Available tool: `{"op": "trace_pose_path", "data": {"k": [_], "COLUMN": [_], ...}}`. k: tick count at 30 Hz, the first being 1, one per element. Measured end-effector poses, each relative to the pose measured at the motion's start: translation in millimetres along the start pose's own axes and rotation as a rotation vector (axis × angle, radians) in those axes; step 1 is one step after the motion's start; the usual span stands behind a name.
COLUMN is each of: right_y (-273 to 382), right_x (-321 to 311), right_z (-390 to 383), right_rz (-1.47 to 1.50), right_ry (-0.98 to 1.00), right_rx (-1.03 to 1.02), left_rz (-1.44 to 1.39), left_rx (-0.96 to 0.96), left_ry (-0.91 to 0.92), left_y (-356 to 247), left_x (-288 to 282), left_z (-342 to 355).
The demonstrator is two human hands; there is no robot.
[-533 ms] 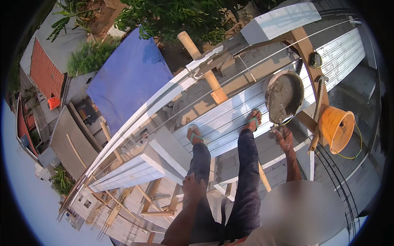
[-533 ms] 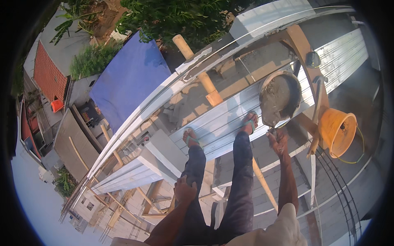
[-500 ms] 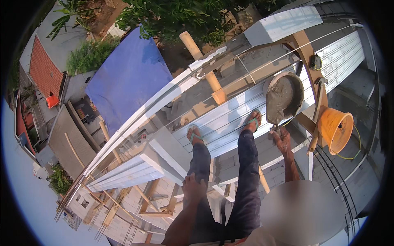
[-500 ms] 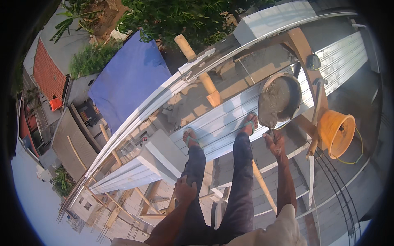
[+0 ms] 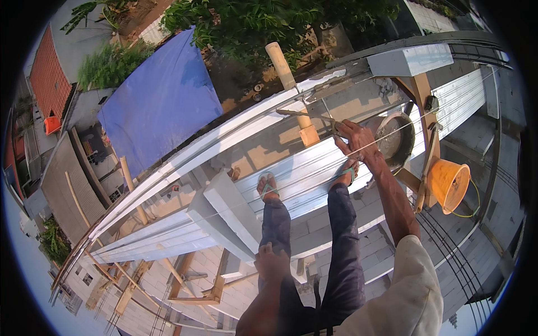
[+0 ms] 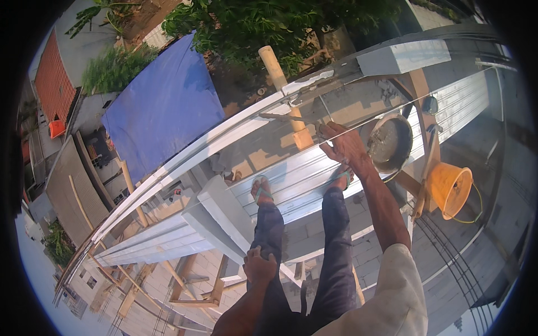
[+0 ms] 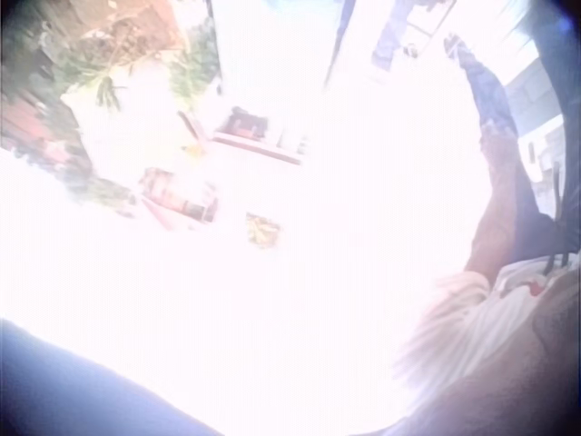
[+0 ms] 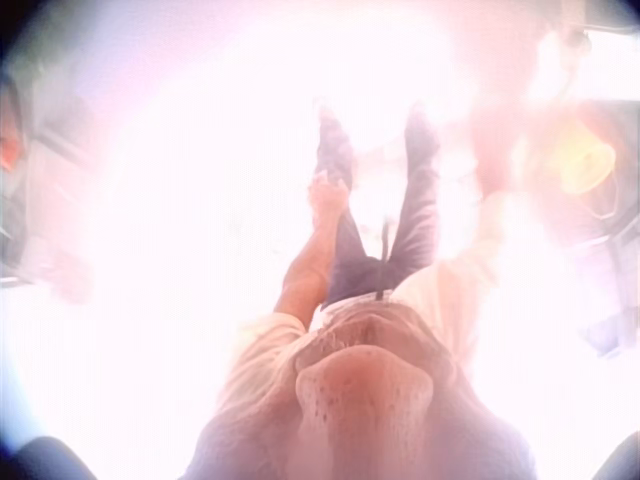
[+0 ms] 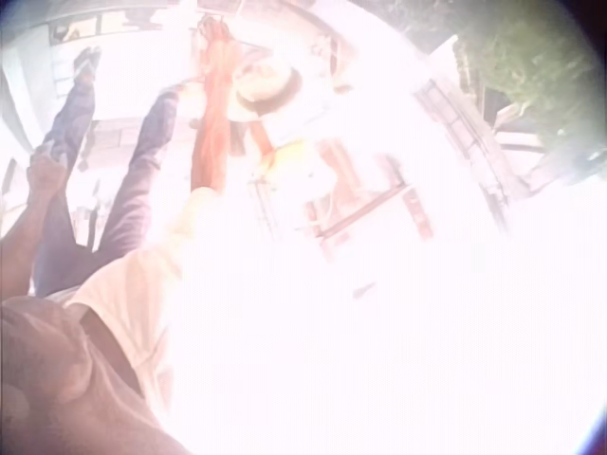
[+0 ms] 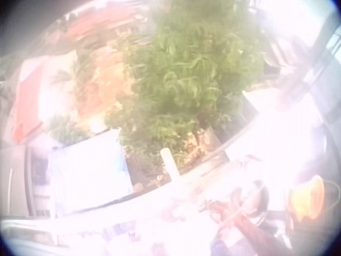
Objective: The person applies mortar to a wall using a trowel, then positions and secures white rectangular siding panels with a hammer. The process involves repeatedly scooping mortar, spreading it on the wall, aligning panels, and tapping them into place.
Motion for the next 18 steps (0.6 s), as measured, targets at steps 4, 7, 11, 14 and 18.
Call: {"op": "trace_pose_path", "data": {"k": [4,7,11,14,18], "right_y": [32.2,39.1,14.0,-20.1,-34.6], "right_x": [4.2,10.4,18.0,11.2,3.7], "right_z": [33.2,38.4,31.3,23.2,26.1], "right_rz": [-0.217,-0.342,-0.464,-0.509,-0.489], "right_ry": [-0.080,-0.140,-0.177,-0.212,-0.202], "right_rx": [-0.108,-0.106,0.040,0.209,0.332], "left_rz": [-0.019,-0.035,-0.032,-0.030,-0.031], "left_rx": [-0.050,-0.050,-0.044,-0.034,-0.035], "left_ry": [0.061,0.083,0.079,0.082,0.081], "left_y": [7.5,12.6,18.5,21.5,24.9], "left_x": [1.7,5.3,9.2,10.9,11.6], "left_z": [0.3,-0.3,-0.6,-0.3,-0.2]}}
Point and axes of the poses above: each hand's wrist, its own z-axis towards the middle knuckle, its own x-axis out of the palm, y = z × x, the point moved 10 cm from there along z, towards the middle knuckle, and after that the axes turned 3 degrees about -z, right-handed, at the moved point
